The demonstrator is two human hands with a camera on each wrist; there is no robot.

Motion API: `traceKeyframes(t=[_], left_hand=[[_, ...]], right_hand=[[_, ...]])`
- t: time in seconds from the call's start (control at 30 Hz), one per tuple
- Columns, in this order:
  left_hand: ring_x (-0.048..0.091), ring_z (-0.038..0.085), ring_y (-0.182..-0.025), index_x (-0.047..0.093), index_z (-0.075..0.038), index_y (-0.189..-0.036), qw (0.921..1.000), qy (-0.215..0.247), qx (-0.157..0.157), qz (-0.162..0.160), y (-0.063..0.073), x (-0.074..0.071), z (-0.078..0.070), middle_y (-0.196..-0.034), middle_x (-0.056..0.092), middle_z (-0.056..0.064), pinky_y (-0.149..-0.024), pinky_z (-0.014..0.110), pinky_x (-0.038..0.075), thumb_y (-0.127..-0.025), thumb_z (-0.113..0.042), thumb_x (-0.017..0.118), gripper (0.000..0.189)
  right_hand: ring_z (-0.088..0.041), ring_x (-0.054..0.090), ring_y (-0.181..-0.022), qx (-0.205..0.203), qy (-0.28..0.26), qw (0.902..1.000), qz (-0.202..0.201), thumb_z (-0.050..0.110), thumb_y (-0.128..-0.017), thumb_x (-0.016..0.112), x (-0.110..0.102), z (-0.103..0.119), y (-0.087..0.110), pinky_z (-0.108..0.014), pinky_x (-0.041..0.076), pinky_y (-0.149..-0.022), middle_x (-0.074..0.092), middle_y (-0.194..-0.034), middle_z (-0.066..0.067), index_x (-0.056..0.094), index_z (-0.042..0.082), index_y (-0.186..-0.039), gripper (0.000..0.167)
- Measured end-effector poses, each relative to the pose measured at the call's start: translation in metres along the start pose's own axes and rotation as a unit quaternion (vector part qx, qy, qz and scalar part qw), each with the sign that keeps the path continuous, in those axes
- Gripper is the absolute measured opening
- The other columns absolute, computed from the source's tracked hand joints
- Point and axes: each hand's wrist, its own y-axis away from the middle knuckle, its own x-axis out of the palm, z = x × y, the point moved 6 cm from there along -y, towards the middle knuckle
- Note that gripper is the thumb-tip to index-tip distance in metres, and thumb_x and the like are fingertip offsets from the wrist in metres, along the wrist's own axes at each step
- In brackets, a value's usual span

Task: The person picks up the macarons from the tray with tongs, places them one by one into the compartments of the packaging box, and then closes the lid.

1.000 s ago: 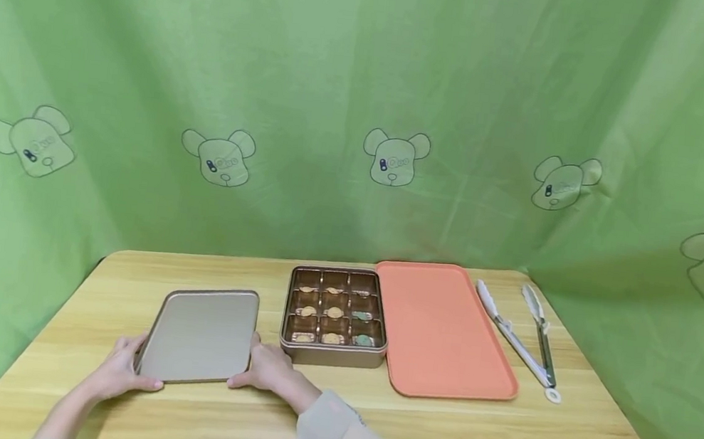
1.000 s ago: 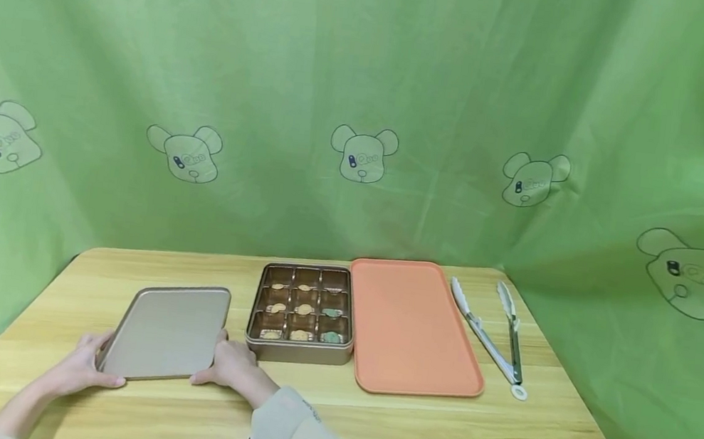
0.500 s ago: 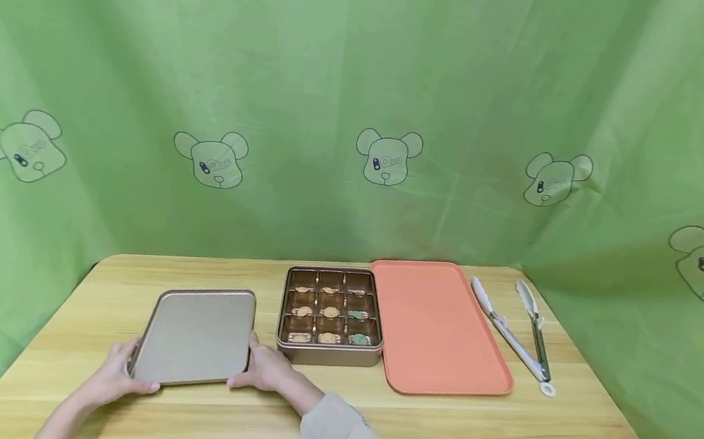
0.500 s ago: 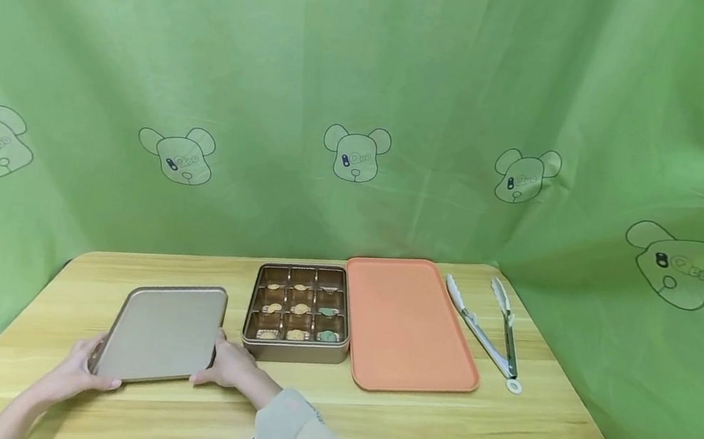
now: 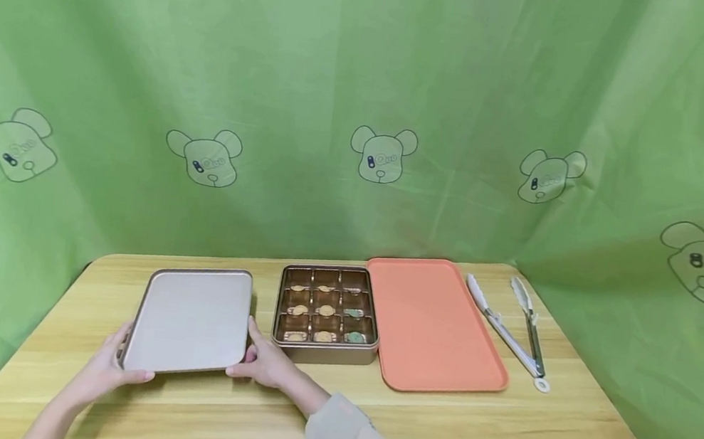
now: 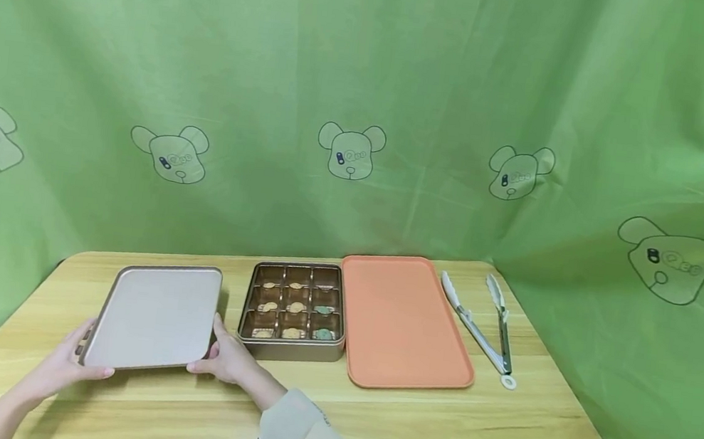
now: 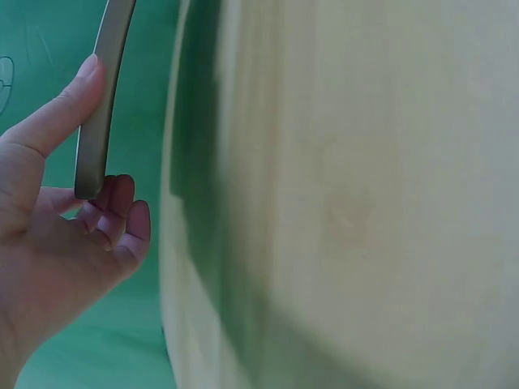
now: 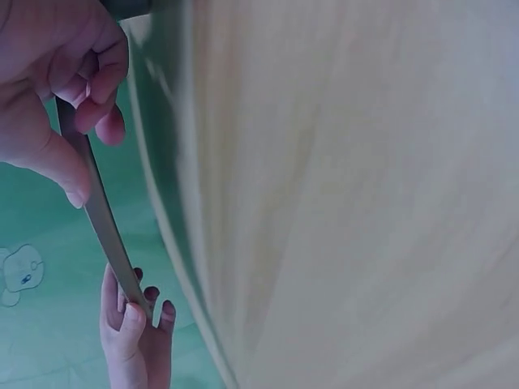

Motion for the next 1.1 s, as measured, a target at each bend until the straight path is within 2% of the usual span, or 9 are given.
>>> traceKeyframes(t=[0.13,0.2,0.37,0.57,0.73,0.9,1.1], left_hand=[[0.05,0.047,-0.098,0.014,0.014,-0.138,0.9999,-0.004,0.012,-0.003,-0.003,-0.003,-0.007,-0.127,0.032,0.041,-0.074,0.038,0.051,-0.064,-0.004,0.078,0.099],[0.051,0.045,-0.097,0.014,0.014,-0.138,0.9998,-0.005,0.019,-0.004,-0.006,-0.003,-0.011,-0.125,0.035,0.039,-0.071,0.033,0.051,-0.064,-0.004,0.078,0.1],[0.053,0.045,-0.095,0.014,0.01,-0.14,0.9992,0.007,0.039,-0.001,-0.015,0.0,-0.025,-0.123,0.037,0.038,-0.069,0.037,0.053,-0.064,-0.005,0.078,0.101],[0.053,0.042,-0.095,0.018,0.01,-0.139,0.998,0.012,0.062,0.003,-0.03,0.01,-0.049,-0.124,0.038,0.036,-0.071,0.039,0.052,-0.064,-0.008,0.079,0.099],[0.053,0.037,-0.094,0.018,0.007,-0.141,0.9966,0.013,0.082,0.007,-0.041,0.024,-0.067,-0.12,0.043,0.034,-0.074,0.041,0.051,-0.064,-0.011,0.08,0.101],[0.053,0.032,-0.091,0.016,0.006,-0.142,0.995,0.022,0.097,0.008,-0.051,0.039,-0.086,-0.119,0.046,0.032,-0.075,0.037,0.048,-0.063,-0.012,0.081,0.103],[0.051,0.033,-0.094,0.017,0.006,-0.142,0.9947,0.039,0.094,0.012,-0.063,0.06,-0.105,-0.12,0.045,0.031,-0.078,0.037,0.046,-0.063,-0.012,0.081,0.103]], right_hand=[[-0.013,0.048,-0.044,0.005,-0.005,0.9999,-0.007,0.018,-0.071,0.076,-0.007,0.006,0.004,-0.02,0.044,-0.044,0.054,-0.062,0.002,0.009,0.007,-0.147,0.102],[-0.012,0.048,-0.047,0.003,-0.003,0.9999,-0.011,0.019,-0.071,0.076,-0.013,0.01,0.006,-0.02,0.044,-0.046,0.054,-0.063,0.002,0.008,0.01,-0.147,0.102],[-0.008,0.048,-0.054,-0.019,-0.007,0.9996,-0.019,0.019,-0.072,0.075,-0.031,0.017,0.011,-0.019,0.045,-0.05,0.055,-0.064,0.001,0.007,0.01,-0.147,0.102],[-0.009,0.047,-0.053,-0.036,-0.022,0.9987,-0.027,0.017,-0.074,0.075,-0.061,0.015,0.02,-0.019,0.042,-0.048,0.055,-0.063,0.001,0.006,0.008,-0.147,0.1],[-0.008,0.044,-0.054,-0.056,-0.022,0.9976,-0.033,0.015,-0.076,0.073,-0.087,0.013,0.033,-0.018,0.04,-0.048,0.053,-0.063,0.002,0.005,0.009,-0.147,0.099],[-0.008,0.042,-0.053,-0.067,-0.023,0.9965,-0.044,0.014,-0.077,0.072,-0.11,0.007,0.046,-0.018,0.038,-0.048,0.051,-0.064,0.002,0.005,0.008,-0.147,0.097],[-0.008,0.042,-0.051,-0.059,-0.053,0.9961,-0.039,0.012,-0.08,0.069,-0.133,-0.007,0.061,-0.019,0.039,-0.047,0.052,-0.064,0.0,0.001,0.007,-0.147,0.096]])
